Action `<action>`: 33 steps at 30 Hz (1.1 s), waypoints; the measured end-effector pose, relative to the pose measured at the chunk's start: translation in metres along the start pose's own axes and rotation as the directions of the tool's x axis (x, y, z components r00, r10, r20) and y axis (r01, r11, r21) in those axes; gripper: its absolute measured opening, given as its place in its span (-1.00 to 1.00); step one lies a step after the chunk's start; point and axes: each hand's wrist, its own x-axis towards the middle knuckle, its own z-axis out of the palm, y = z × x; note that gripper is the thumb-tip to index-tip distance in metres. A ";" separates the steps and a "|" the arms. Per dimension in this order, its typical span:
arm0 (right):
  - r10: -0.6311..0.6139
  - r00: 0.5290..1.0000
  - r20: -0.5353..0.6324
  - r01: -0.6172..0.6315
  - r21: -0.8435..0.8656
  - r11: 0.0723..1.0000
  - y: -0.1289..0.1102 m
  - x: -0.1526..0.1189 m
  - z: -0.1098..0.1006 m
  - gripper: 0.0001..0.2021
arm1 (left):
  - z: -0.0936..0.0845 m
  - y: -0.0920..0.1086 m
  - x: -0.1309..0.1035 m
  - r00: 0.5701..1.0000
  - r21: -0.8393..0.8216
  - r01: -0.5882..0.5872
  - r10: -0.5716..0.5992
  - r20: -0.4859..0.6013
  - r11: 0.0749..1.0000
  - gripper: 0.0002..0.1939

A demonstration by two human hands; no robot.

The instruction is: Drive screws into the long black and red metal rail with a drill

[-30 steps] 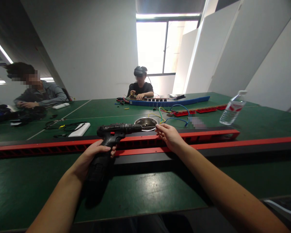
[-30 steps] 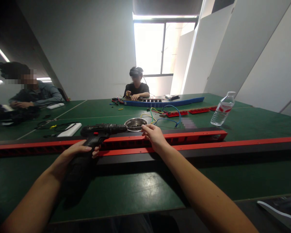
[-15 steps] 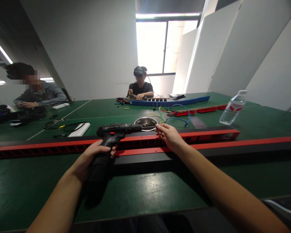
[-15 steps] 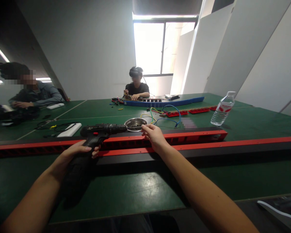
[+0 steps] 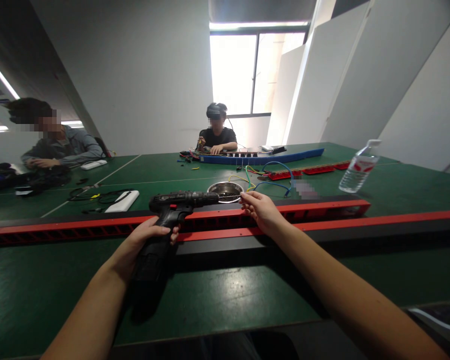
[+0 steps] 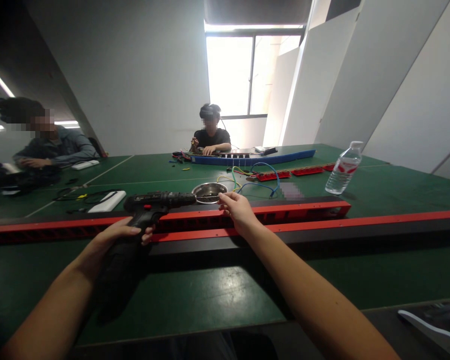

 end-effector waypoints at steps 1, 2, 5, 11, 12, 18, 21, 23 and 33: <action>-0.003 1.000 0.004 0.003 -0.001 1.000 0.000 0.000 0.000 -0.54 | -0.001 -0.001 0.001 1.000 -0.002 0.001 -0.001 0.005 1.000 -0.76; -0.004 1.000 0.007 0.004 -0.002 1.000 0.000 0.000 0.000 -0.55 | -0.003 -0.001 0.002 1.000 -0.004 0.003 -0.003 0.010 1.000 -0.75; -0.001 1.000 0.004 0.001 -0.002 1.000 0.000 0.000 0.000 -0.55 | -0.008 -0.003 0.005 1.000 -0.009 0.014 -0.013 0.016 1.000 -0.71; 0.001 1.000 -0.002 -0.001 0.001 1.000 0.000 0.000 0.000 -0.54 | -0.013 -0.004 0.008 1.000 -0.010 0.019 -0.019 0.020 1.000 -0.67; 0.001 1.000 -0.002 -0.001 0.001 1.000 0.000 0.000 0.000 -0.54 | -0.014 -0.004 0.009 0.999 -0.007 0.028 -0.028 0.028 1.000 -0.67; 0.005 1.000 -0.006 -0.005 -0.007 1.000 -0.001 -0.001 0.001 -0.57 | -0.024 -0.006 0.017 0.998 0.005 0.032 -0.032 0.044 0.999 -0.62; 0.001 1.000 -0.002 -0.001 -0.011 1.000 -0.001 -0.001 0.001 -0.58 | -0.022 -0.006 0.015 0.998 0.004 0.025 -0.025 0.050 1.000 -0.63; -0.001 1.000 -0.003 0.001 -0.015 1.000 -0.001 -0.001 0.001 -0.58 | -0.017 -0.005 0.011 0.999 -0.004 0.022 -0.022 0.045 1.000 -0.65; -0.003 1.000 -0.003 0.003 -0.031 1.000 -0.001 -0.001 0.001 -0.59 | 0.003 0.001 -0.003 1.000 -0.006 0.000 -0.001 -0.014 1.000 -0.73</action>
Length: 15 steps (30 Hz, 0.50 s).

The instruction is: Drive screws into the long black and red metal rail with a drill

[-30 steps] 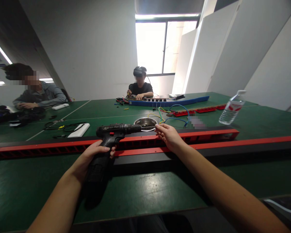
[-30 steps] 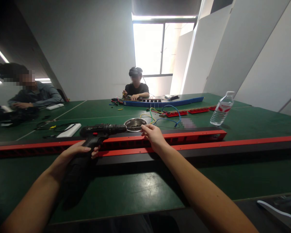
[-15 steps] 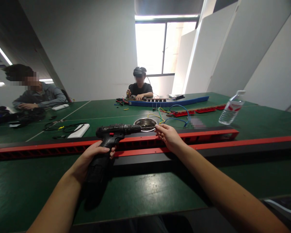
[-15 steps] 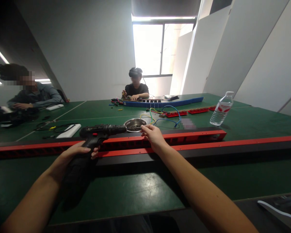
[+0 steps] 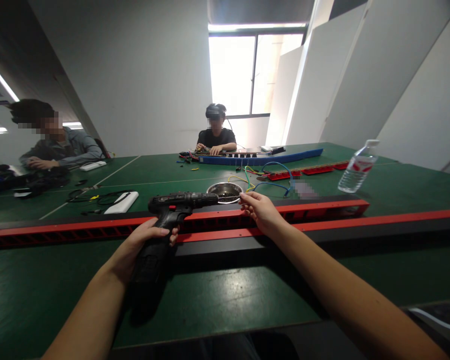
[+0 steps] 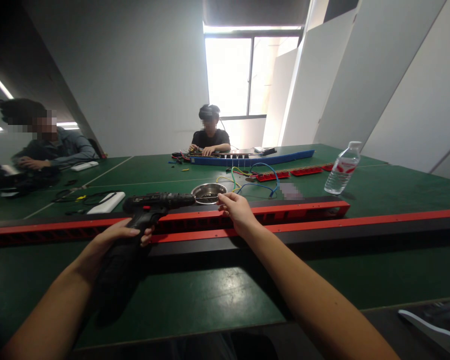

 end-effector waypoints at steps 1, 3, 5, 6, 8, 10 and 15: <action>-0.001 1.000 0.002 0.001 -0.002 1.000 0.000 0.000 0.000 -0.59 | -0.001 0.000 0.001 1.000 0.003 0.000 0.000 -0.001 1.000 -0.73; -0.002 1.000 0.003 0.002 -0.005 1.000 0.000 0.000 0.000 -0.59 | -0.002 0.000 0.002 1.000 0.003 0.004 -0.004 0.000 1.000 -0.73; -0.003 1.000 0.002 0.003 -0.005 1.000 0.001 0.000 0.000 -0.59 | -0.002 0.000 0.002 1.000 0.000 0.010 -0.010 0.004 1.000 -0.73; -0.002 1.000 0.001 0.002 -0.005 1.000 0.001 0.000 0.000 -0.59 | -0.001 0.000 0.002 1.000 -0.001 0.011 -0.011 0.005 1.000 -0.73; -0.003 1.000 0.001 0.003 -0.002 1.000 0.000 0.000 0.000 -0.59 | 0.001 0.001 0.000 1.000 -0.002 0.011 -0.011 0.003 1.000 -0.74; -0.005 1.000 0.004 0.005 -0.002 1.000 0.000 -0.001 0.000 -0.59 | 0.003 0.002 -0.002 1.000 -0.003 0.008 -0.008 -0.008 1.000 -0.75; -0.013 1.000 0.014 0.013 -0.018 1.000 -0.001 -0.002 -0.001 -0.58 | 0.008 0.004 -0.005 0.999 0.000 0.009 -0.009 -0.031 1.000 -0.74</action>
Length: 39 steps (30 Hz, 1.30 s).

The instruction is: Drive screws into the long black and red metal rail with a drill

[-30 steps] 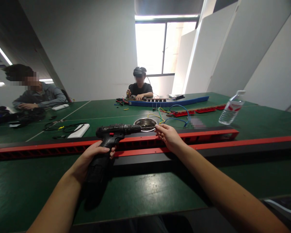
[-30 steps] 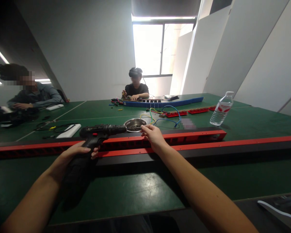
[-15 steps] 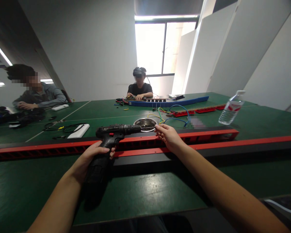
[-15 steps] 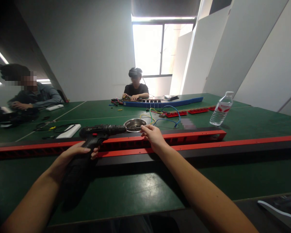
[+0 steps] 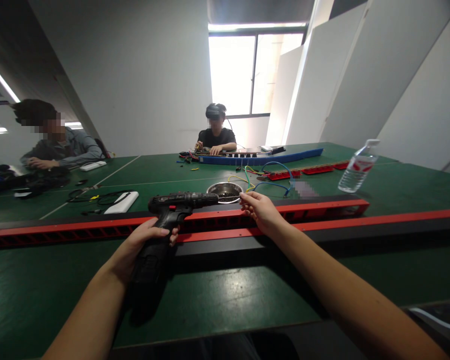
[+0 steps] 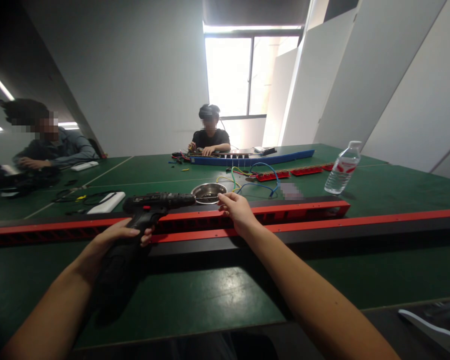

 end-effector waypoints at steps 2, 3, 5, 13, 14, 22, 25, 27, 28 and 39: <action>-0.001 1.000 -0.001 0.001 -0.005 1.000 0.000 0.000 0.000 -0.58 | -0.001 0.000 0.000 1.000 0.002 0.004 -0.004 0.008 1.000 -0.74; -0.001 1.000 -0.001 0.001 -0.006 1.000 0.000 0.000 0.000 -0.58 | -0.002 -0.001 0.001 1.000 0.002 0.003 -0.003 0.012 1.000 -0.74; 0.002 1.000 -0.005 -0.002 -0.003 1.000 0.000 0.001 0.000 -0.57 | -0.005 -0.003 0.003 1.000 0.000 0.002 -0.002 0.022 1.000 -0.74; 0.011 1.000 -0.006 -0.011 0.015 1.000 0.001 0.001 0.000 -0.55 | -0.023 -0.009 0.016 0.997 0.002 0.006 -0.006 0.073 1.000 -0.71; 0.014 1.000 -0.007 -0.014 0.013 1.000 0.001 0.001 0.000 -0.56 | -0.022 -0.009 0.016 0.997 0.002 0.005 -0.005 0.074 1.000 -0.72; 0.018 1.000 -0.011 -0.018 0.015 1.000 -0.001 0.001 0.000 -0.57 | -0.018 -0.007 0.012 0.998 0.001 0.012 -0.012 0.064 1.000 -0.72; 0.019 1.000 -0.011 -0.019 0.015 1.000 -0.001 0.001 0.000 -0.58 | -0.022 -0.008 0.017 0.997 0.005 0.018 -0.018 0.069 1.000 -0.67; 0.020 1.000 -0.013 -0.020 0.015 1.000 0.000 0.001 0.000 -0.58 | -0.023 -0.009 0.018 0.997 0.003 0.021 -0.021 0.073 1.000 -0.66; 0.019 1.000 -0.015 -0.019 0.015 1.000 0.000 0.001 0.000 -0.58 | -0.023 -0.009 0.019 0.997 -0.002 0.018 -0.018 0.073 1.000 -0.66; 0.014 1.000 -0.021 -0.014 0.006 1.000 0.000 0.002 0.001 -0.57 | -0.021 -0.009 0.015 0.998 -0.007 0.015 -0.015 0.068 1.000 -0.69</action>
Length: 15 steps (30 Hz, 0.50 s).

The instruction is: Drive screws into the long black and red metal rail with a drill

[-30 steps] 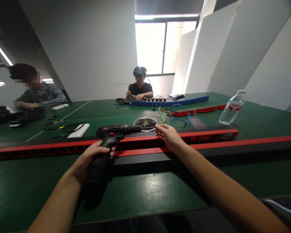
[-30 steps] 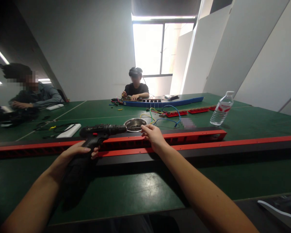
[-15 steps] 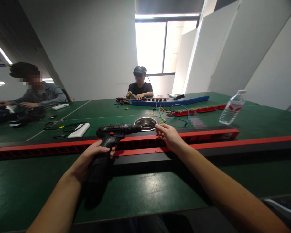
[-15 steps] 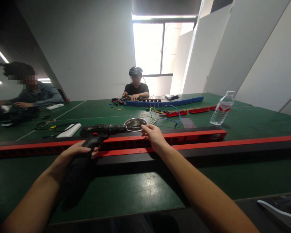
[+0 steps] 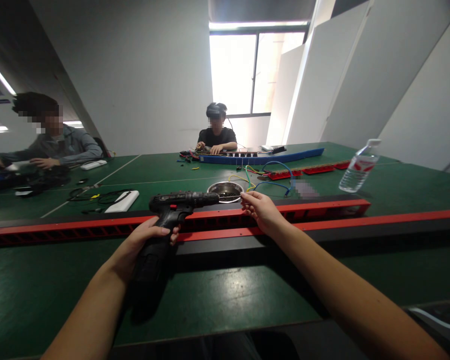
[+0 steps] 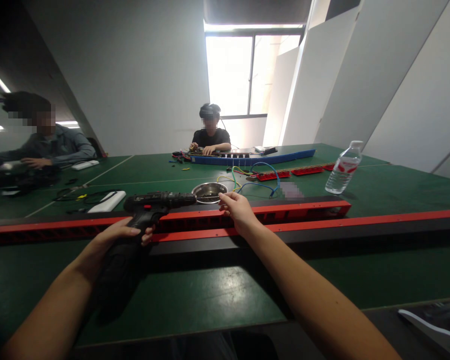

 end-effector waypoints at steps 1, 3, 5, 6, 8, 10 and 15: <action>-0.001 1.000 0.001 0.001 -0.002 1.000 0.000 0.000 0.000 -0.57 | 0.000 0.000 0.000 1.000 -0.002 0.001 -0.001 -0.003 1.000 -0.68; -0.002 1.000 0.003 0.002 -0.004 1.000 0.000 0.000 0.000 -0.57 | 0.001 0.000 0.000 1.000 -0.007 0.004 -0.004 -0.008 1.000 -0.68; -0.002 1.000 0.003 0.002 -0.003 1.000 0.001 0.000 0.000 -0.58 | 0.002 0.001 -0.001 1.000 -0.011 -0.001 0.001 -0.013 1.000 -0.69; 0.000 1.000 0.002 0.000 -0.001 1.000 0.001 0.000 0.000 -0.58 | 0.004 0.001 -0.002 1.000 -0.013 -0.006 0.005 -0.015 1.000 -0.70; 0.004 1.000 0.000 -0.004 0.003 1.000 0.000 0.000 0.000 -0.58 | 0.005 0.002 -0.004 1.000 -0.013 -0.013 0.013 -0.016 1.000 -0.71; 0.009 1.000 -0.002 -0.009 0.008 1.000 0.000 0.000 0.000 -0.58 | 0.006 0.002 -0.004 1.000 -0.011 -0.015 0.015 -0.010 1.000 -0.71; 0.008 1.000 0.006 -0.008 0.008 1.000 -0.001 -0.001 0.000 -0.58 | 0.004 0.001 -0.004 1.000 -0.007 -0.007 0.007 -0.022 1.000 -0.67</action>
